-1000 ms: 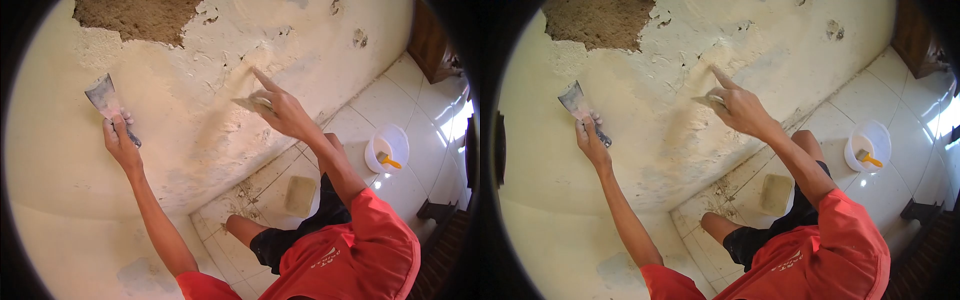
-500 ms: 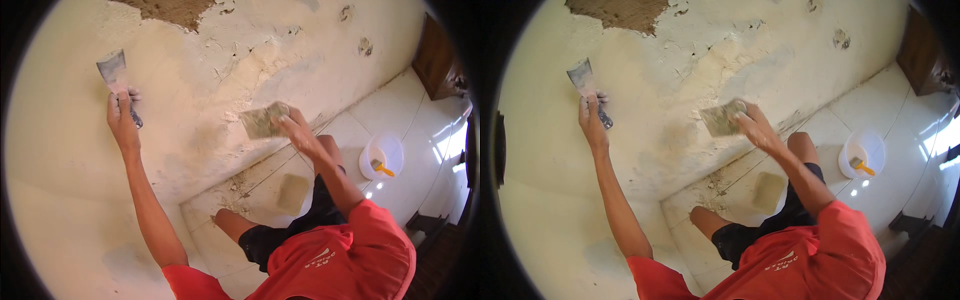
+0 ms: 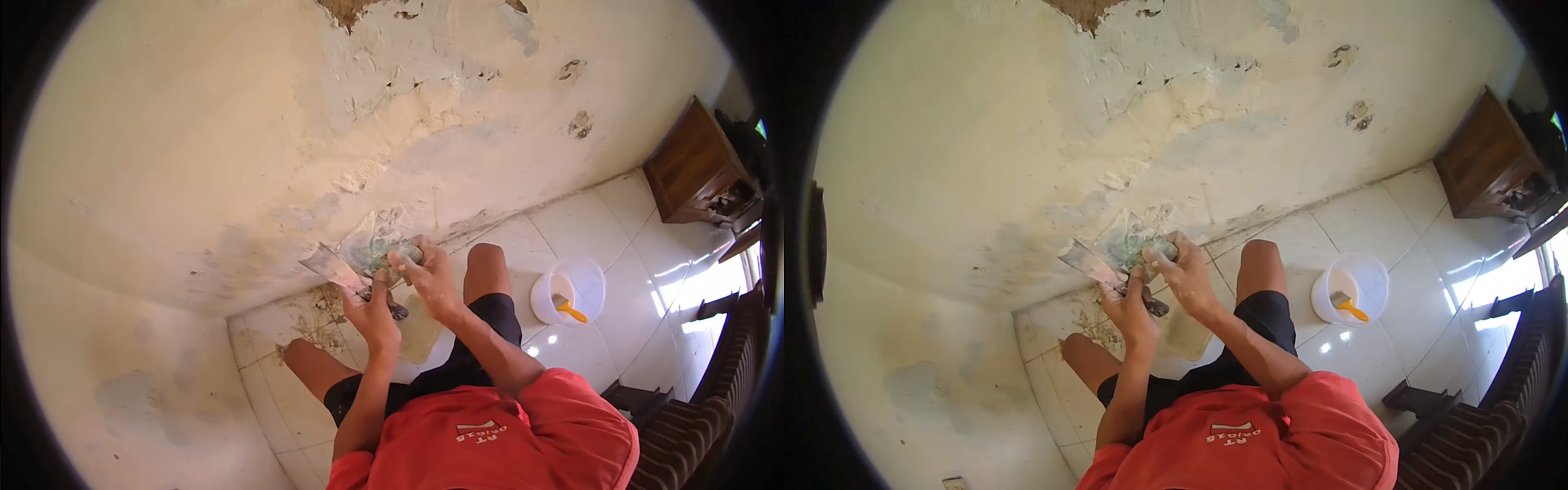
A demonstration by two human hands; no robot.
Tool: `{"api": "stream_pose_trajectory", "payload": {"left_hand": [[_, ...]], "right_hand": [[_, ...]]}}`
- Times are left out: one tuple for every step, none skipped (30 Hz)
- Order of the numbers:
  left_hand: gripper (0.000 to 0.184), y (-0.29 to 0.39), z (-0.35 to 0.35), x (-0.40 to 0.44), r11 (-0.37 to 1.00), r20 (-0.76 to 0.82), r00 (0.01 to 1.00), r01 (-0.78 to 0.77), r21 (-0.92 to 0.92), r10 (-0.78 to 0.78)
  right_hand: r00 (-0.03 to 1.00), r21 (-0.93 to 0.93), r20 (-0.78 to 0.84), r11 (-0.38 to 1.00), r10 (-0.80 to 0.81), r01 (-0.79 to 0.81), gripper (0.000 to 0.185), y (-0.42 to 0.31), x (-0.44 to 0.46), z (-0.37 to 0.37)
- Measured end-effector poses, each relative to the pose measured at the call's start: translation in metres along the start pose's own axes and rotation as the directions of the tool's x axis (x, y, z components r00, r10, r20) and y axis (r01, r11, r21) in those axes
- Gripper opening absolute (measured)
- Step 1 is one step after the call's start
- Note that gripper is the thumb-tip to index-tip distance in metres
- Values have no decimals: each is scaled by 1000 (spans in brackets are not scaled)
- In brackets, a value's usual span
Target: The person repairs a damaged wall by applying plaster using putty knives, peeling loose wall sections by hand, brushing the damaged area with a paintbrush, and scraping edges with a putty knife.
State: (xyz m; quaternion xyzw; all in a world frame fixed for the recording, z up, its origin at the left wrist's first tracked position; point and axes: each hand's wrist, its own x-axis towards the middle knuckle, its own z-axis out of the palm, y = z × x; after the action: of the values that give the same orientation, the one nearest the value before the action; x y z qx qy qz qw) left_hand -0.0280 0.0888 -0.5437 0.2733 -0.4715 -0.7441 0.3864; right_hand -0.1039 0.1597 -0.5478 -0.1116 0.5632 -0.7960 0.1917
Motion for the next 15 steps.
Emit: {"api": "stream_pose_trajectory", "payload": {"left_hand": [[27, 0, -5, 3, 999, 11, 1000, -24, 22, 24], [29, -7, -11, 10, 996, -4, 997, -79, 44, 79], [31, -13, -21, 14, 990, -34, 993, -113, 84, 117], [33, -12, -32, 16, 987, -71, 988, -132, 92, 139], [35, -15, -46, 23, 983, -117, 980, -147, 108, 159], [35, -19, -72, 26, 983, -126, 987, -79, 167, 101], [29, -19, -86, 39, 974, -89, 986, -122, 189, 141], [29, -13, -100, 33, 972, -133, 984, -88, 219, 119], [26, 0, -106, 31, 920, -116, 980, -106, 377, 161], [25, 12, -98, 29, 887, -132, 982, -63, 458, 138], [23, 24, -90, 26, 844, -147, 982, -19, 535, 115], [22, 36, -82, 23, 795, -162, 983, 26, 607, 92], [23, 47, -68, 22, 705, -215, 977, 152, 692, 1], [23, 47, -70, 22, 655, -243, 969, 206, 727, -35], [23, 46, -73, 22, 601, -270, 960, 257, 757, -71]], "right_hand": [[998, -85, 51, 995, -45, 49, 22, 3, 6, -5], [991, -170, 107, 981, -75, 92, 26, 8, 14, -13], [985, -188, 124, 973, -116, 138, 29, 15, 22, -23], [981, -206, 143, 966, -127, 155, 33, 30, 31, -36], [987, -351, 138, 928, -83, 127, 30, 55, 43, -59], [988, -628, 92, 762, -127, 156, 31, 89, 54, -87], [999, -648, 44, 762, 15, 17, 31, 82, 49, -90], [988, -666, -5, 736, 157, -121, 31, 73, 44, -92], [981, -819, 139, 572, 138, 35, 32, 119, 48, -120], [952, -905, 283, 360, 116, 225, 33, 165, 53, -149], [904, -903, 417, 152, 91, 402, 34, 211, 58, -177], [940, -941, 316, 171, 129, 293, 36, 225, 47, -168], [964, -966, 210, 184, 165, 179, 37, 239, 36, -158], [976, -981, 3, 191, 217, -39, 41, 251, 27, -152], [933, -974, 74, 228, 351, -9, 44, 295, 29, -167]]}}
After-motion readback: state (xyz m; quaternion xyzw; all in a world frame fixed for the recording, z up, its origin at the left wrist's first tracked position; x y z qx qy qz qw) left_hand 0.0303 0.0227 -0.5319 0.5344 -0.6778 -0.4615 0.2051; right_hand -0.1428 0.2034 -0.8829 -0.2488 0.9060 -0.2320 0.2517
